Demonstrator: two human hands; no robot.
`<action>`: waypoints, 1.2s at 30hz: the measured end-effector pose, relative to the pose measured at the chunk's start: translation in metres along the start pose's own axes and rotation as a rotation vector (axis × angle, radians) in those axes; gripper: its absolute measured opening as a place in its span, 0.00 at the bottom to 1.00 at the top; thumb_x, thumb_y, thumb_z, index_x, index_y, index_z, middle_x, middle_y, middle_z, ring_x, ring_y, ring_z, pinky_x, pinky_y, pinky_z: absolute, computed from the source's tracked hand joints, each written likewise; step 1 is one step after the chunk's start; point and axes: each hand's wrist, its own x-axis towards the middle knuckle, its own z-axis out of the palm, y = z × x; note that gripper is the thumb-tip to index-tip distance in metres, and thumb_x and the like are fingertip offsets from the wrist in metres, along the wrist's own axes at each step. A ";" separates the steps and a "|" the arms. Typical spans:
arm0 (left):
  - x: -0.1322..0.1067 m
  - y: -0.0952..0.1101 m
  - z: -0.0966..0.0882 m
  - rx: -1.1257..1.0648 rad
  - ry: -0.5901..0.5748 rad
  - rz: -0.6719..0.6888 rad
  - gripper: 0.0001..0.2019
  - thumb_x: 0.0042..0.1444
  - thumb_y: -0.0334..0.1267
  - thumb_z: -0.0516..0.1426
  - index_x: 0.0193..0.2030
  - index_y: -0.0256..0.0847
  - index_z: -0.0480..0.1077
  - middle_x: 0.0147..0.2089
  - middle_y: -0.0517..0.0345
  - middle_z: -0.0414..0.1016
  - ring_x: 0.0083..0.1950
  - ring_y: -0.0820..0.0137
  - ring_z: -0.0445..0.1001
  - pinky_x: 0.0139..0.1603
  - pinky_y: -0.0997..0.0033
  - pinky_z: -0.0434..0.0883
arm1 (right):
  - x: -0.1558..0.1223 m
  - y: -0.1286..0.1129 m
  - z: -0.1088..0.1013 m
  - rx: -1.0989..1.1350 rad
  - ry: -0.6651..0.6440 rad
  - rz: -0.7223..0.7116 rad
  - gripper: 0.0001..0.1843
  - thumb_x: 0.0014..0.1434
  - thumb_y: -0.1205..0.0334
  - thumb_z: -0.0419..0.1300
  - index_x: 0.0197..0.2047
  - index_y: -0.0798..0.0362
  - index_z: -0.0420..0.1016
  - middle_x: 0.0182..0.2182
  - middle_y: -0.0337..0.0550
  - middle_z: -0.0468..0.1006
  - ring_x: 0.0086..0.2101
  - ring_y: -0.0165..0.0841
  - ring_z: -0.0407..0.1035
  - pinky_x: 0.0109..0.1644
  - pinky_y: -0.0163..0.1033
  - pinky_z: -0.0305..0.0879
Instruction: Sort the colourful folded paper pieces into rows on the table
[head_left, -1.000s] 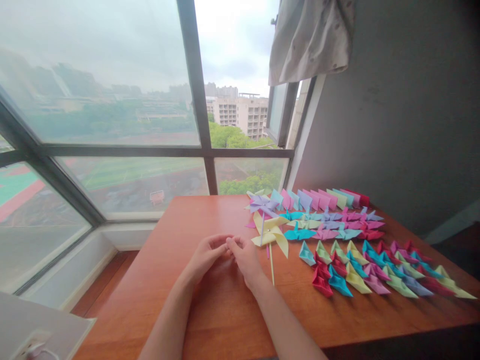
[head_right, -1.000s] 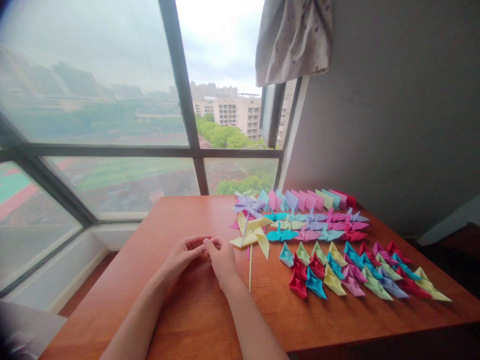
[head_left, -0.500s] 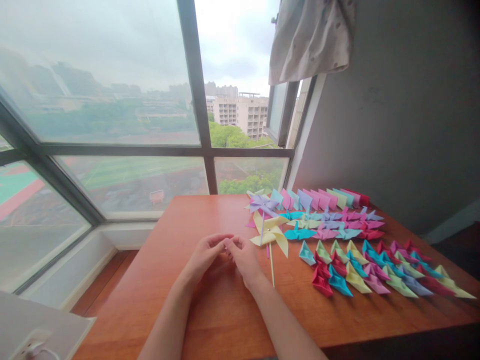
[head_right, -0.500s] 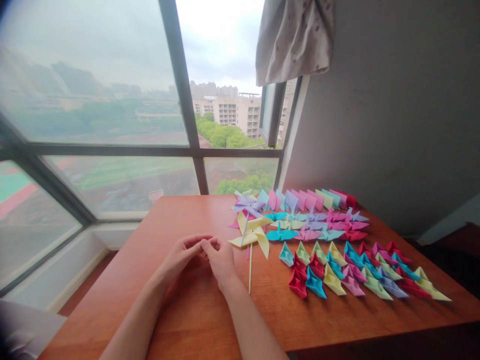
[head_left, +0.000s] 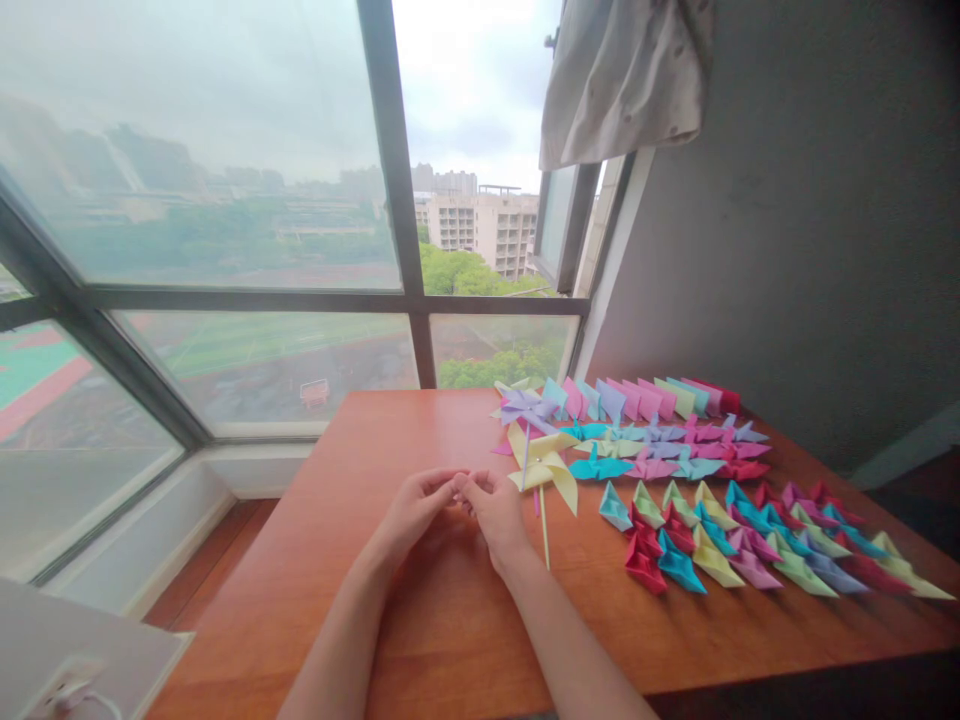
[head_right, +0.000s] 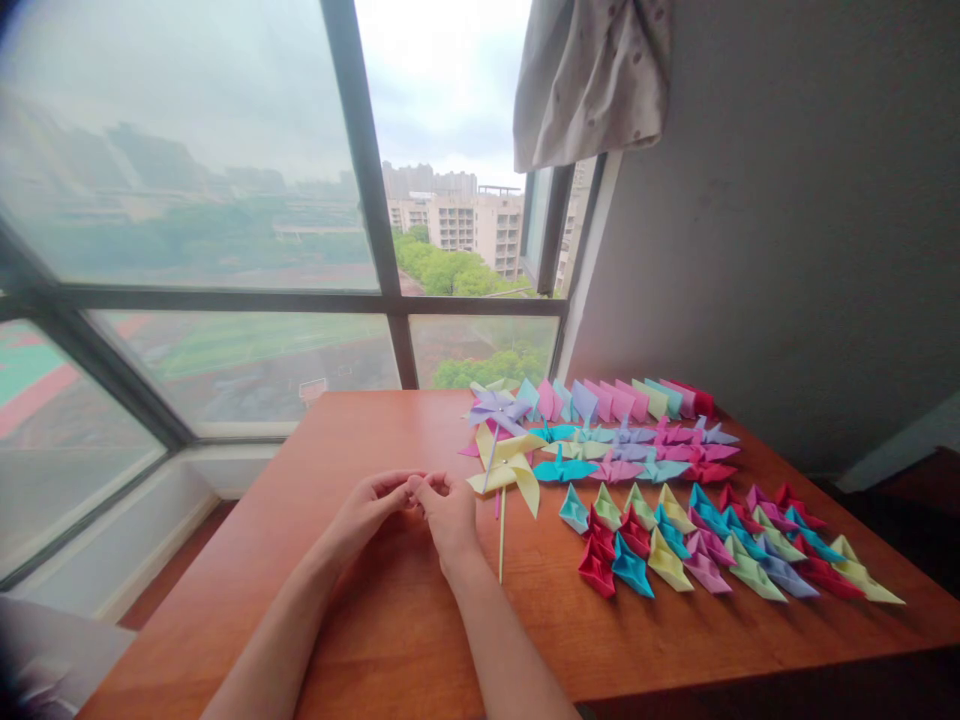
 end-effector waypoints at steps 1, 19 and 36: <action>0.000 0.000 0.000 0.002 0.000 0.002 0.22 0.50 0.52 0.64 0.45 0.36 0.80 0.35 0.52 0.81 0.37 0.64 0.75 0.39 0.69 0.71 | 0.000 -0.001 0.000 0.003 0.001 0.001 0.19 0.46 0.49 0.69 0.25 0.55 0.71 0.20 0.37 0.74 0.21 0.25 0.63 0.26 0.32 0.57; 0.001 -0.003 -0.002 0.021 0.000 -0.005 0.23 0.48 0.53 0.65 0.44 0.35 0.80 0.38 0.50 0.82 0.38 0.63 0.75 0.40 0.70 0.70 | 0.001 0.003 -0.001 -0.038 -0.032 0.006 0.20 0.48 0.46 0.67 0.28 0.56 0.74 0.22 0.39 0.76 0.24 0.27 0.67 0.29 0.33 0.62; 0.000 0.000 0.001 0.033 -0.023 -0.005 0.21 0.51 0.53 0.63 0.41 0.35 0.80 0.33 0.54 0.80 0.35 0.66 0.74 0.38 0.71 0.70 | 0.003 0.007 -0.002 -0.093 -0.010 0.007 0.22 0.48 0.43 0.66 0.28 0.56 0.74 0.22 0.40 0.76 0.23 0.28 0.68 0.28 0.32 0.63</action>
